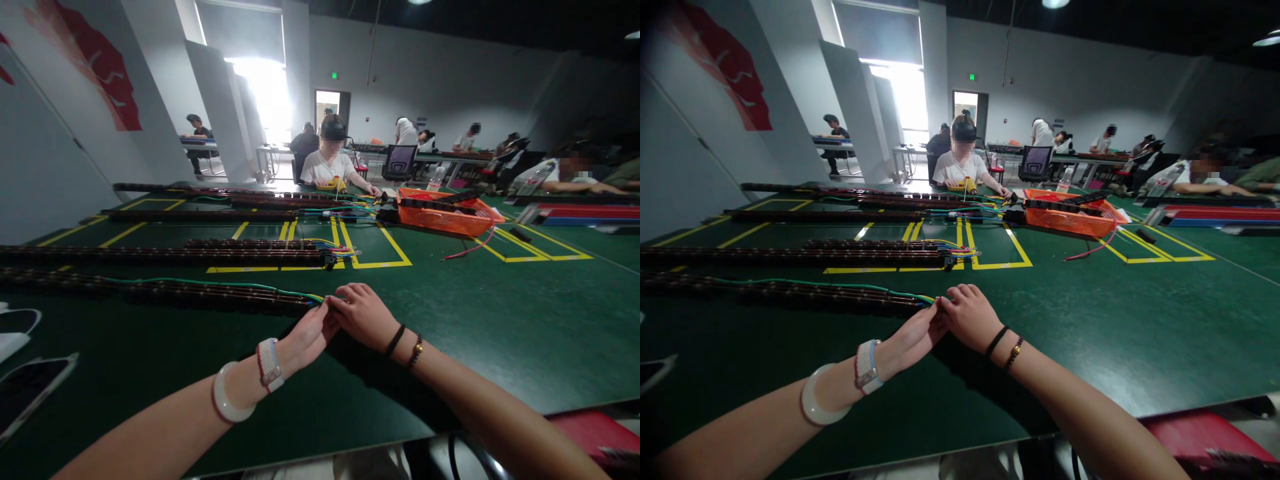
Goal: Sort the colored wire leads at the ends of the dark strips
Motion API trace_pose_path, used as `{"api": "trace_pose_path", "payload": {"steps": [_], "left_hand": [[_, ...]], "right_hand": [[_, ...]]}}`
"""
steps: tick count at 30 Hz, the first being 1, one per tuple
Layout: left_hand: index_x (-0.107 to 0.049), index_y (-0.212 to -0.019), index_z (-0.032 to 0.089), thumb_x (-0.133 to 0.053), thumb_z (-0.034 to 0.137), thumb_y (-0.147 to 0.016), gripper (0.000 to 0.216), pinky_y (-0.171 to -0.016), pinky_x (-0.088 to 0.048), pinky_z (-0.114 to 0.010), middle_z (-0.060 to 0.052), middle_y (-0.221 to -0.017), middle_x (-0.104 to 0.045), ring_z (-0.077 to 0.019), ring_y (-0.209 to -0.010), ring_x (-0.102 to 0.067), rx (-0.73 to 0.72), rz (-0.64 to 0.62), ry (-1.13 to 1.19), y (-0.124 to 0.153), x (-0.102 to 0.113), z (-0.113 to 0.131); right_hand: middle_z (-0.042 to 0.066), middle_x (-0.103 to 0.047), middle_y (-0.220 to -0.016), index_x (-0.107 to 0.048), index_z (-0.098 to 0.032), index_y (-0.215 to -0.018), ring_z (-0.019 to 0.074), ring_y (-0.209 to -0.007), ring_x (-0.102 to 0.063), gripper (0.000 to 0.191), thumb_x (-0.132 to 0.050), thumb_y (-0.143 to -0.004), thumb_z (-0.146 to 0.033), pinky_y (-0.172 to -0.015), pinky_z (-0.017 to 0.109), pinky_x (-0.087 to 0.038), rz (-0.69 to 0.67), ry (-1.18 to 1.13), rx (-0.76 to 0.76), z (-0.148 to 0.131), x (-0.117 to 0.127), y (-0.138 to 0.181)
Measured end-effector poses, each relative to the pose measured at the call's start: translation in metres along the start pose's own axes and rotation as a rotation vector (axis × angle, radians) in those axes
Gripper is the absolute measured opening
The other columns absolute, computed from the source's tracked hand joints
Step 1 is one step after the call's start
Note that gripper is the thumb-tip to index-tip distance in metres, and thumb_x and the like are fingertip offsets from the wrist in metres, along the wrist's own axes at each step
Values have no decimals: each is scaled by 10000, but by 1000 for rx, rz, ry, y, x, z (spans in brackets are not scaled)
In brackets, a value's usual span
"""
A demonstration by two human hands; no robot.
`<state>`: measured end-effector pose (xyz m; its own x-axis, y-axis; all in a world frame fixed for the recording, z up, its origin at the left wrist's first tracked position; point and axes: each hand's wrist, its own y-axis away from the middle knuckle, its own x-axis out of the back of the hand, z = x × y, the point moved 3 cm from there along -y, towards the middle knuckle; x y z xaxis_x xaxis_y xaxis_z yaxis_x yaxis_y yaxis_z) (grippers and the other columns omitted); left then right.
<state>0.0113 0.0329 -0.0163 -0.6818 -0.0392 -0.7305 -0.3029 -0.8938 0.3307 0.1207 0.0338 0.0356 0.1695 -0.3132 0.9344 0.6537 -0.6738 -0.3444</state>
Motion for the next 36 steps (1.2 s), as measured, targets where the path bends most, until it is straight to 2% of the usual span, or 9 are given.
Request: {"api": "trace_pose_path", "payload": {"steps": [2, 5, 8, 10, 15, 21, 26, 31, 36], "left_hand": [[-615, -826, 146, -494, 198, -878, 141, -840, -477, -287, -58, -865, -644, -132, -799, -606, -5, -45, -20, 2, -2, 1], [-618, -866, 135, -505, 239, -874, 153, -904, -451, -300, -88, -952, -642, -156, -904, -595, 3, -94, -61, 6, -5, 4], [-620, -875, 145, -499, 253, -879, 163, -910, -441, -284, -87, -977, -644, -151, -931, -588, 8, -75, -88, 6, -5, 5], [-627, -893, 144, -488, 258, -885, 180, -933, -426, -281, -87, -1010, -645, -152, -975, -580, 3, -104, -78, 5, -6, 5], [-638, -956, 113, -492, 234, -884, 203, -984, -396, -289, -103, -1065, -644, -162, -1028, -572, -3, -195, -41, 5, -6, 3], [-647, -857, 105, -507, 198, -870, 168, -965, -419, -315, -105, -983, -666, -167, -959, -603, 24, -145, -71, 9, -9, -1], [-637, -838, 121, -446, 177, -896, 207, -961, -426, -322, -108, -980, -664, -166, -975, -601, -3, -136, -113, 9, -11, 1], [-619, -912, 98, -443, 217, -903, 212, -981, -418, -352, -137, -1056, -644, -193, -1044, -585, 31, -212, -100, 8, -7, 1], [-603, -912, 93, -466, 228, -895, 193, -990, -417, -371, -145, -1068, -643, -197, -1047, -589, 29, -180, -70, 6, -4, 1]], "right_hand": [[95, -579, -1032, -576, -186, -1038, 200, -916, -544, 273, -539, -849, -378, -797, 321, -404, -20, -110, -151, 14, 5, 1], [87, -628, -879, -582, -155, -966, 188, -757, -593, 420, -552, -794, -537, -641, 268, -412, -198, -214, -330, 29, 3, 4], [69, -671, -804, -626, -188, -907, 184, -694, -619, 379, -489, -835, -534, -569, 242, -387, -386, -276, -289, 28, -2, 5], [64, -690, -831, -647, -205, -906, 183, -705, -635, 289, -464, -877, -428, -576, 239, -388, -416, -242, -229, 24, -3, 4], [102, -688, -814, -648, -162, -858, 213, -709, -643, 233, -438, -892, -257, -588, 274, -404, -365, 40, -149, 12, -4, 4], [122, -659, -838, -598, -113, -956, 190, -705, -628, 211, -400, -886, -94, -588, 286, -394, -262, 201, -108, -5, -10, 11], [62, -659, -846, -570, -177, -1001, 184, -762, -618, 187, -482, -895, -303, -651, 283, -379, -153, 105, -158, 0, 4, 26], [40, -631, -716, -535, -161, -878, 174, -664, -599, 420, -428, -860, -566, -595, 266, -339, -36, 30, -406, 17, 20, 62], [12, -614, -646, -523, -194, -702, 165, -606, -565, 381, -444, -870, -527, -593, 274, -294, -75, 17, -394, 7, 16, 88]]}}
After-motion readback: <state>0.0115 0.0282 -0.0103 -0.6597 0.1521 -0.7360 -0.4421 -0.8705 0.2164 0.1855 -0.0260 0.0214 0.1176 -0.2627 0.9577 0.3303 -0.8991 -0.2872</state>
